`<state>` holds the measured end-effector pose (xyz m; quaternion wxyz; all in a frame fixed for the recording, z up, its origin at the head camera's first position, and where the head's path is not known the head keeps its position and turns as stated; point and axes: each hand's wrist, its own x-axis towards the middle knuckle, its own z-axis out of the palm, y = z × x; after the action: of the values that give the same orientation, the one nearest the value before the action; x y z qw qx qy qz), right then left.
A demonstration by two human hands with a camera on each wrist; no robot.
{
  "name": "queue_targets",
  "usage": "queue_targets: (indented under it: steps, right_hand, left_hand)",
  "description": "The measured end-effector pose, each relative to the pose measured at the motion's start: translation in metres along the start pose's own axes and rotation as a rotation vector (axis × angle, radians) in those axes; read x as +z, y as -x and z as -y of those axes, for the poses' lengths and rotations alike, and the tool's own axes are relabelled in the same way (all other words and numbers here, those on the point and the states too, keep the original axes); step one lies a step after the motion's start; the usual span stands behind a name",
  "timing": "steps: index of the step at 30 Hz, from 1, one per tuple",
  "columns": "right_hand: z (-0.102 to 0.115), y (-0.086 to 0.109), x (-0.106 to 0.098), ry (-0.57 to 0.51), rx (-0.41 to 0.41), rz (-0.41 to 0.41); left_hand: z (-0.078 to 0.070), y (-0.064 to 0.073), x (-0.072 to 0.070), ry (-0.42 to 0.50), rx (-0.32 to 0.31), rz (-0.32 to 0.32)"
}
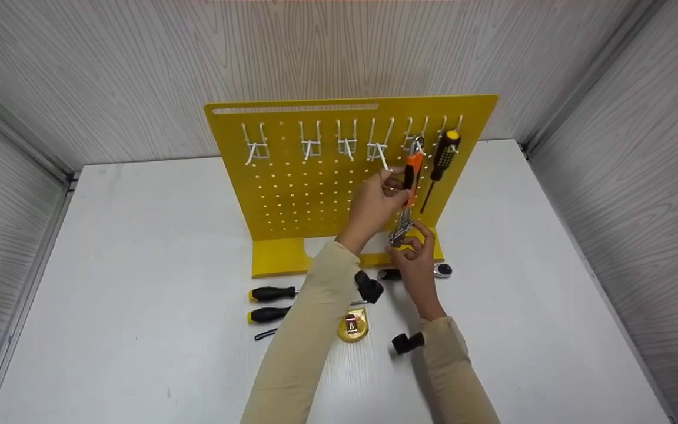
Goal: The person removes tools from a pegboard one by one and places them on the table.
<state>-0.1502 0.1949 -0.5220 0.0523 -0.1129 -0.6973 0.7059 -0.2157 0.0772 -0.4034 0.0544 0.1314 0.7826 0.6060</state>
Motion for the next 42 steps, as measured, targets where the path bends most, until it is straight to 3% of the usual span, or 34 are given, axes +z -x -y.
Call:
queue_targets:
  steps: [11, 42]
  right_hand:
    - [0.003, 0.009, 0.002, 0.06, -0.056, -0.032]
    - [-0.001, 0.024, -0.004, 0.039, -0.208, -0.075]
  left_hand:
    - [-0.005, 0.003, 0.0, -0.065, -0.034, 0.011]
    - [-0.016, 0.024, 0.001, -0.12, 0.064, 0.029]
